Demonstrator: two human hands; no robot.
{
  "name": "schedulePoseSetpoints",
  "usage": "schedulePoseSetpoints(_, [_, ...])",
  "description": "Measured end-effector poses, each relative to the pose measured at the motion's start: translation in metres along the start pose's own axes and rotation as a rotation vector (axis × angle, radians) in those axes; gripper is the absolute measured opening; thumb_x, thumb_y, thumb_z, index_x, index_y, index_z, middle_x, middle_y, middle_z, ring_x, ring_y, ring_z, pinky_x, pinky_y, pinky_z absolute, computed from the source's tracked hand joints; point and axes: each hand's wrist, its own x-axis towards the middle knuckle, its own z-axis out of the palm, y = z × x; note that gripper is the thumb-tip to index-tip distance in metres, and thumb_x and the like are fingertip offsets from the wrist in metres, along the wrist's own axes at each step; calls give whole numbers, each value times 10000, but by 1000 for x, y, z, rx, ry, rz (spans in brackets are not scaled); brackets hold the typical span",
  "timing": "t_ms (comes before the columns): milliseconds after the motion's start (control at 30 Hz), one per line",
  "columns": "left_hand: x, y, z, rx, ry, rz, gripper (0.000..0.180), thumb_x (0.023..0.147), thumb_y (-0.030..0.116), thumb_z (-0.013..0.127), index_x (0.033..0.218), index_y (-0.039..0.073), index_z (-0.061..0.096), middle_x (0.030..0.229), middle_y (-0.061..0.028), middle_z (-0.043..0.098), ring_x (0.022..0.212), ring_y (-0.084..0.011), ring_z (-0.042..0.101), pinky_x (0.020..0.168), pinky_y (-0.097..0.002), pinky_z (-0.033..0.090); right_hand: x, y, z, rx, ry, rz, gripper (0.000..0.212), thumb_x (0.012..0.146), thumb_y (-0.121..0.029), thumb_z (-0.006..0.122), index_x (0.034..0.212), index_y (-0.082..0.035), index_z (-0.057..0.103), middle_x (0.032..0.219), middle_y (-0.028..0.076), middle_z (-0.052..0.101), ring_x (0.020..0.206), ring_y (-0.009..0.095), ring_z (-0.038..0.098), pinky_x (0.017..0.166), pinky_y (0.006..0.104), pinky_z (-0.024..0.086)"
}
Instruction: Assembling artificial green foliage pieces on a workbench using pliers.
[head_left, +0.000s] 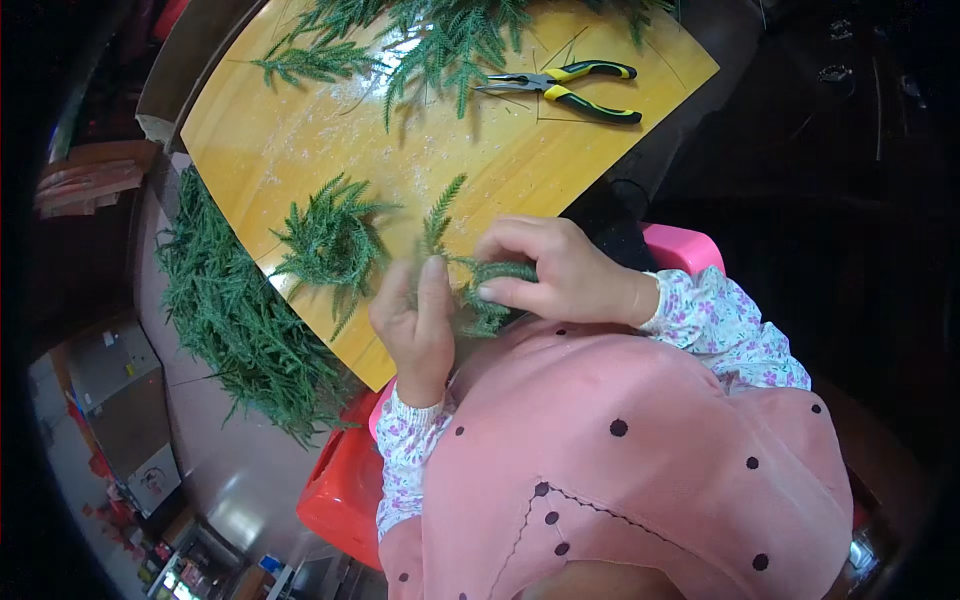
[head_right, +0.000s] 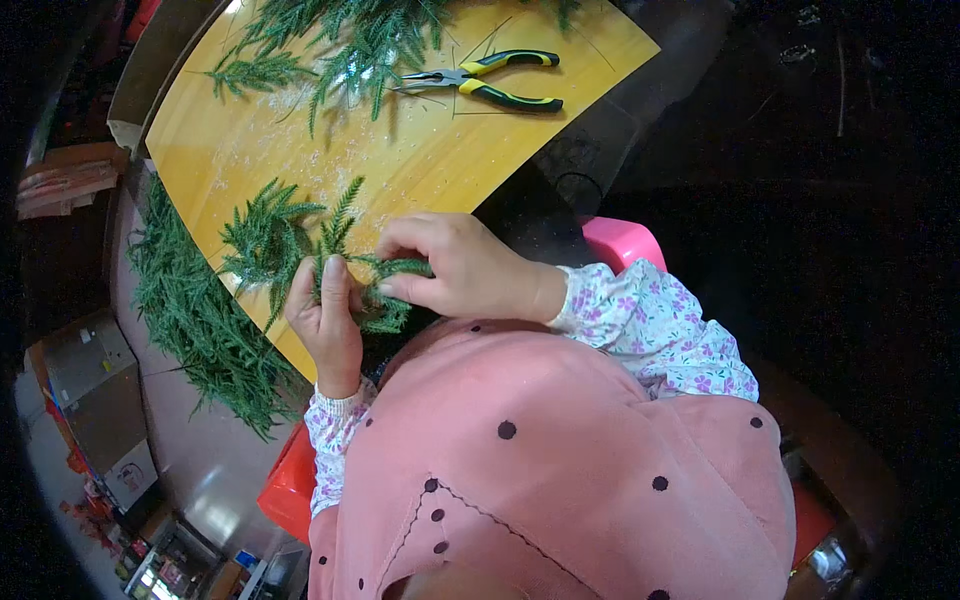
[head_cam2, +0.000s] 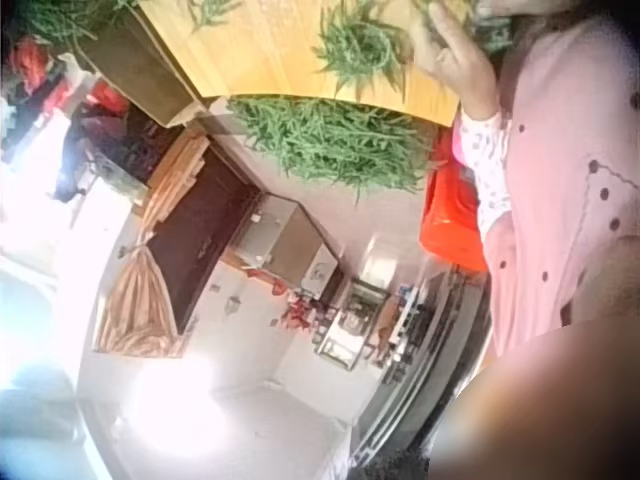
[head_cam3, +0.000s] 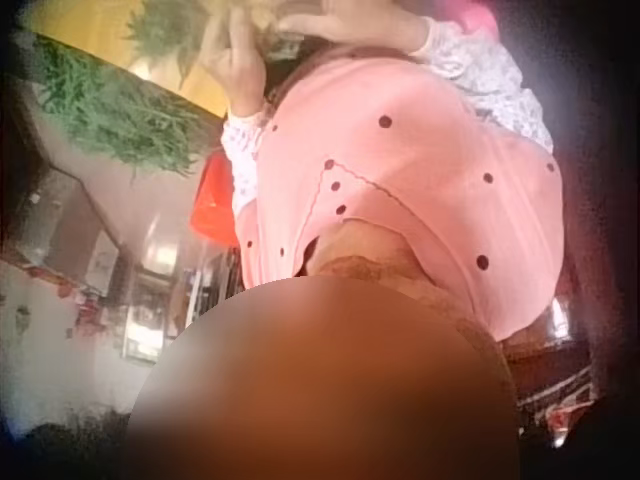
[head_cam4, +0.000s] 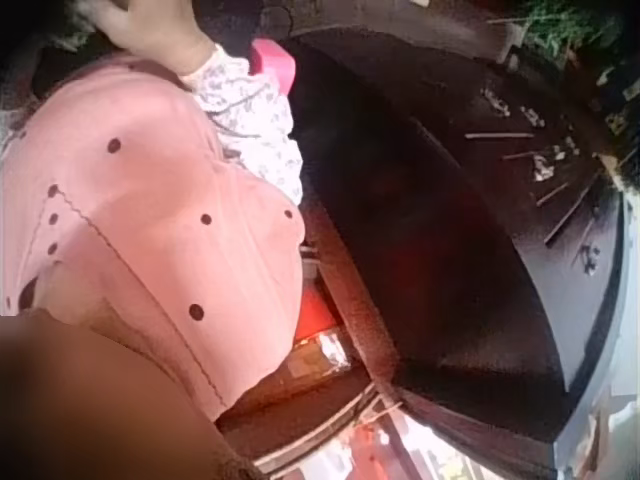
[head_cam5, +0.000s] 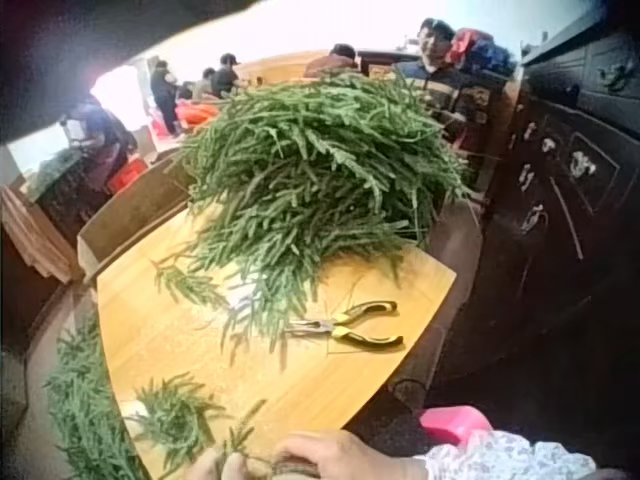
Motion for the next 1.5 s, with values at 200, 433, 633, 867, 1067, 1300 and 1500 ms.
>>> schedulePoseSetpoints(200, [1,8,18,-150,364,265,67,823,-9,649,858,6,593,783,-56,552,722,-160,527,641,-264,440,-1,-5,8,-486,272,-426,216,615,-14,615,812,-26,528,685,115,477,611,302,533,542,376,452])
schedulePoseSetpoints(433, [2,13,17,271,434,565,170,747,-67,684,892,9,639,767,-80,605,711,-194,555,637,-280,457,1,-6,5,-638,330,-534,220,590,4,604,779,-34,500,654,96,445,565,277,521,495,358,440])
schedulePoseSetpoints(633, [4,14,17,341,378,607,216,728,-55,709,927,13,662,797,-94,631,723,-204,576,634,-287,466,-1,0,4,-637,314,-530,225,603,4,610,793,-35,497,649,84,440,563,255,530,480,344,440])
schedulePoseSetpoints(867, [-2,14,20,321,426,526,235,715,-55,716,932,13,660,799,-100,634,717,-208,585,630,-292,469,-2,0,2,-667,302,-543,223,611,1,615,793,-33,491,656,85,441,571,251,537,474,334,439])
schedulePoseSetpoints(1067, [2,14,15,368,358,547,213,719,-53,711,914,11,654,792,-104,627,722,-205,586,642,-300,471,-5,3,0,-705,267,-550,227,615,-3,619,806,-30,498,662,77,440,575,242,537,473,326,438])
schedulePoseSetpoints(1300, [0,18,-6,300,17,204,117,788,13,665,900,1,633,874,-93,624,800,-197,592,722,-301,467,-4,-2,0,-790,314,-741,300,657,-99,635,936,-4,577,714,55,486,596,202,535,492,290,446])
schedulePoseSetpoints(1500, [-20,-1,-14,-783,-252,-292,224,803,103,676,989,0,604,977,-72,615,900,-188,583,835,-303,449,3,-2,-2,-703,252,-752,345,670,-129,617,996,-21,600,763,55,519,637,200,545,521,288,461])
